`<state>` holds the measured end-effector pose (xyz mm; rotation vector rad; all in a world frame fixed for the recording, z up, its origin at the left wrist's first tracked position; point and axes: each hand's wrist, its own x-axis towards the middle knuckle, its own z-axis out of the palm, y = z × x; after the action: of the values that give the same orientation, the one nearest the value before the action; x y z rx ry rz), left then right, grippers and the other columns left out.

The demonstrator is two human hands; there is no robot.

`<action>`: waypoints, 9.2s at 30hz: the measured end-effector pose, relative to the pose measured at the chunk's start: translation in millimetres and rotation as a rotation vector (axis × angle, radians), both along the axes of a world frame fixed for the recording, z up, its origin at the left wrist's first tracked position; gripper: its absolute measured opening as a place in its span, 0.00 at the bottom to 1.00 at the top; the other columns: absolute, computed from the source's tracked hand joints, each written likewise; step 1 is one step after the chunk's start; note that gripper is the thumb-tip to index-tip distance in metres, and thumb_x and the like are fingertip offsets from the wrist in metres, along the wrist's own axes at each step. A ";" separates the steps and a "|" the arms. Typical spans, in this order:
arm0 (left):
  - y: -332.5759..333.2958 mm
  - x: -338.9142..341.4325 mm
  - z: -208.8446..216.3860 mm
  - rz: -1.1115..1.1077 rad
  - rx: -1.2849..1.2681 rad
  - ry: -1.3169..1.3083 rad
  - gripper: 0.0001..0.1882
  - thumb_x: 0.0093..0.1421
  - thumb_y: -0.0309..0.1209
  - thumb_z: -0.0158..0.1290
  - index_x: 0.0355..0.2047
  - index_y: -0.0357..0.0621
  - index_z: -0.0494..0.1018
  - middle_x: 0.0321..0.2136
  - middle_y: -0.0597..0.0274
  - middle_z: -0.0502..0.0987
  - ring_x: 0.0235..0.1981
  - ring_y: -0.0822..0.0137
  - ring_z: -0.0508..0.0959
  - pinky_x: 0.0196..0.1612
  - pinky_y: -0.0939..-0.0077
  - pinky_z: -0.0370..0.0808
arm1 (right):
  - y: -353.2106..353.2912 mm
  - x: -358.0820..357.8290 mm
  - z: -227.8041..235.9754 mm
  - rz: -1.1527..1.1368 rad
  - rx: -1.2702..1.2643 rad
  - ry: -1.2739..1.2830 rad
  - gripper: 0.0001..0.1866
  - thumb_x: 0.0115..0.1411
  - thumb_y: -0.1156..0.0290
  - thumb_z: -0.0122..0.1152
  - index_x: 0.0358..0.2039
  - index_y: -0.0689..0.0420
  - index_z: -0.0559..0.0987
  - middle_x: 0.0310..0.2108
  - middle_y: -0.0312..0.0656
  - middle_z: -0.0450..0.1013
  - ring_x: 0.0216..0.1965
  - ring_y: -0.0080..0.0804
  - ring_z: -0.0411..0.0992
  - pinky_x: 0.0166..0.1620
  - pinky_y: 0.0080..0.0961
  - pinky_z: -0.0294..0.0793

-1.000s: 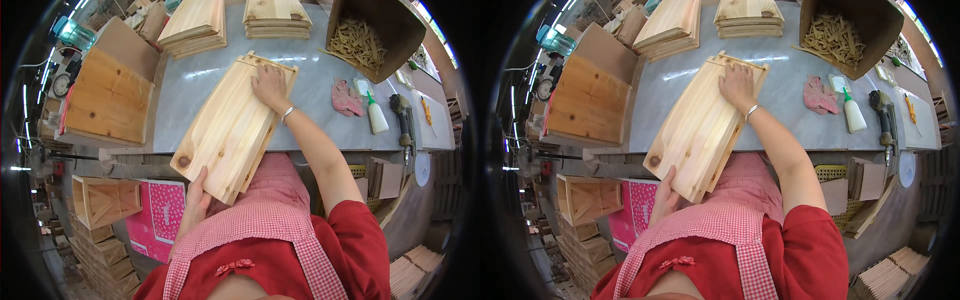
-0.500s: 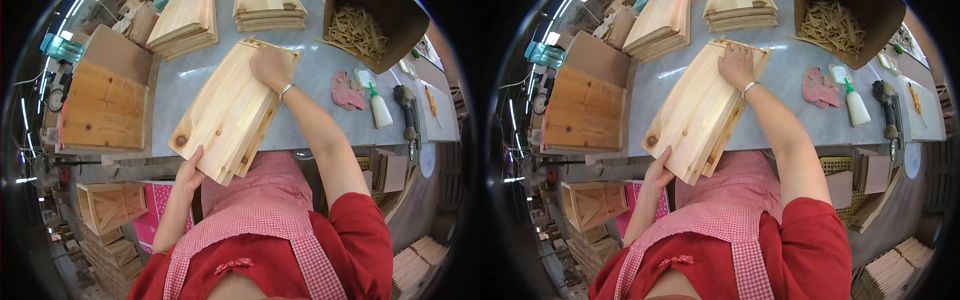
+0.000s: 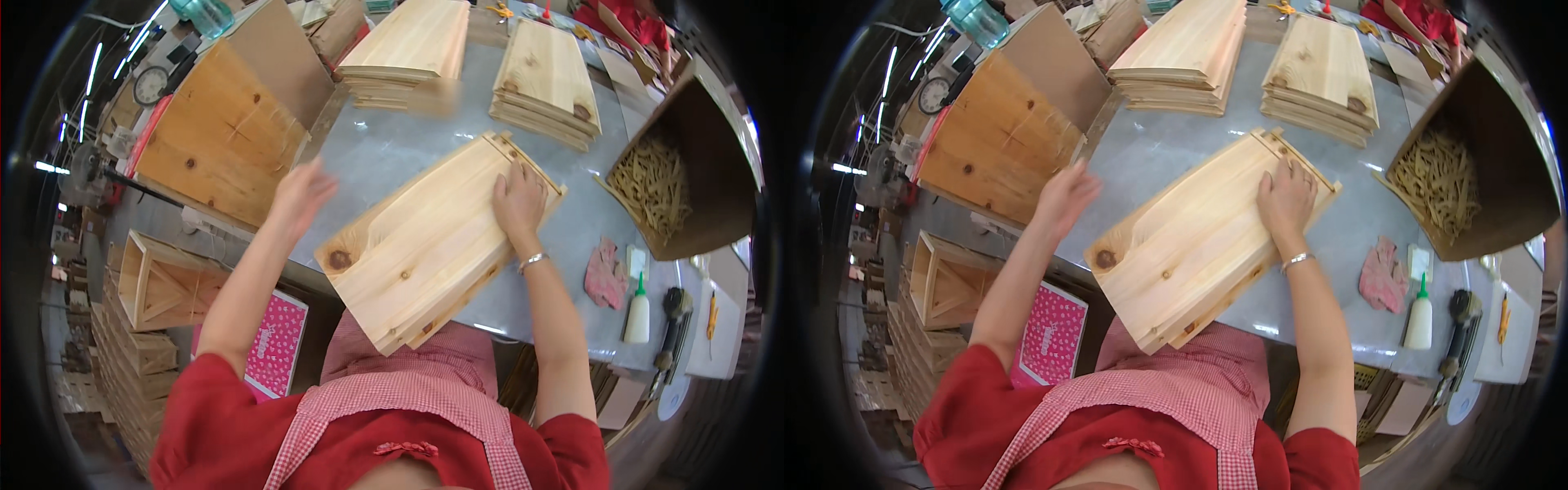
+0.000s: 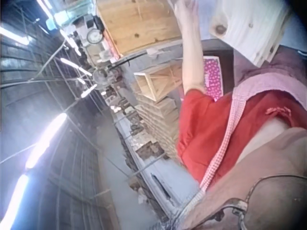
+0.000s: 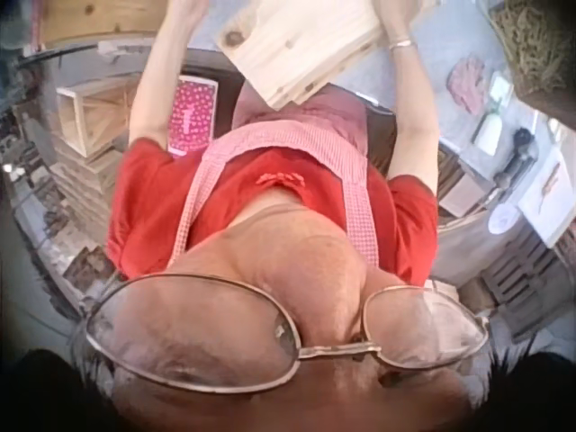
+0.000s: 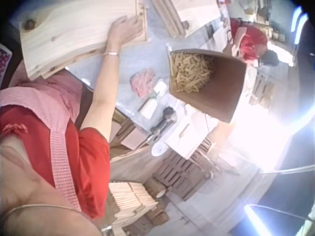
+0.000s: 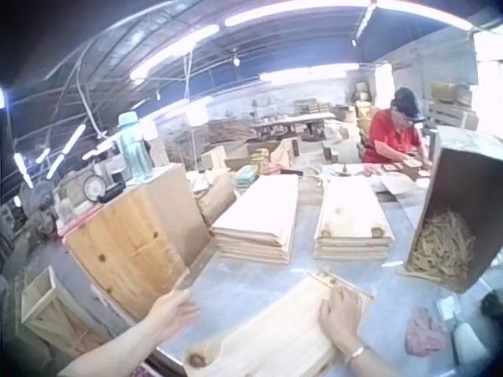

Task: Assembling a wooden box by gluing wooden planks together and securing them with rubber bands before final adjustments.

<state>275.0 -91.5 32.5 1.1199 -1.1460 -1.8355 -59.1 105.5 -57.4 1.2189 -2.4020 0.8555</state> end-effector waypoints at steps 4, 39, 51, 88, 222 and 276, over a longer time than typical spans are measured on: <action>-87.1 -154.0 -8.1 -0.003 0.378 0.288 0.51 0.60 0.45 0.63 0.69 0.33 0.42 0.66 0.32 0.50 0.64 0.42 0.62 0.65 0.54 0.65 | -0.4 -1.4 -1.6 0.027 0.007 0.004 0.24 0.59 0.63 0.59 0.55 0.60 0.74 0.52 0.51 0.71 0.55 0.48 0.67 0.62 0.44 0.59; 191.3 137.0 -30.7 0.016 0.379 0.378 0.36 0.60 0.36 0.60 0.63 0.35 0.59 0.58 0.49 0.70 0.59 0.54 0.71 0.64 0.57 0.67 | 24.6 -58.9 33.0 -0.002 -0.574 -0.325 0.19 0.66 0.64 0.52 0.47 0.66 0.79 0.43 0.55 0.78 0.48 0.46 0.76 0.52 0.36 0.73; 210.3 139.2 -62.2 0.190 0.100 0.065 0.35 0.62 0.33 0.60 0.63 0.34 0.55 0.56 0.51 0.69 0.57 0.60 0.72 0.60 0.62 0.70 | -17.5 49.0 66.3 0.196 0.358 -0.251 0.21 0.59 0.59 0.54 0.39 0.66 0.80 0.39 0.60 0.77 0.45 0.55 0.76 0.51 0.43 0.73; 134.8 182.8 -49.1 -0.556 -1.849 -0.719 0.24 0.53 0.31 0.57 0.53 0.48 0.73 0.57 0.60 0.73 0.61 0.54 0.71 0.63 0.46 0.63 | 120.0 52.0 -18.0 -0.011 -0.064 -0.286 0.21 0.58 0.73 0.52 0.53 0.64 0.75 0.50 0.57 0.74 0.52 0.55 0.71 0.59 0.41 0.67; 188.1 128.0 -69.9 0.237 0.455 0.250 0.23 0.58 0.24 0.61 0.53 0.28 0.69 0.46 0.48 0.78 0.44 0.56 0.80 0.49 0.60 0.80 | -10.0 42.3 5.9 0.214 -0.153 -0.096 0.09 0.52 0.76 0.53 0.34 0.62 0.77 0.32 0.56 0.74 0.38 0.56 0.71 0.43 0.47 0.69; 179.9 143.2 -58.8 0.193 0.367 -0.043 0.28 0.63 0.29 0.58 0.61 0.34 0.63 0.56 0.51 0.72 0.57 0.57 0.73 0.61 0.62 0.70 | -6.0 80.6 19.8 0.208 -0.136 -0.034 0.13 0.56 0.69 0.56 0.40 0.57 0.81 0.52 0.55 0.72 0.54 0.52 0.69 0.58 0.45 0.65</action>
<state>418.2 88.4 -26.3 1.4268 -0.7079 -1.9201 21.4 99.4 -37.6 1.4270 -2.2283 1.0897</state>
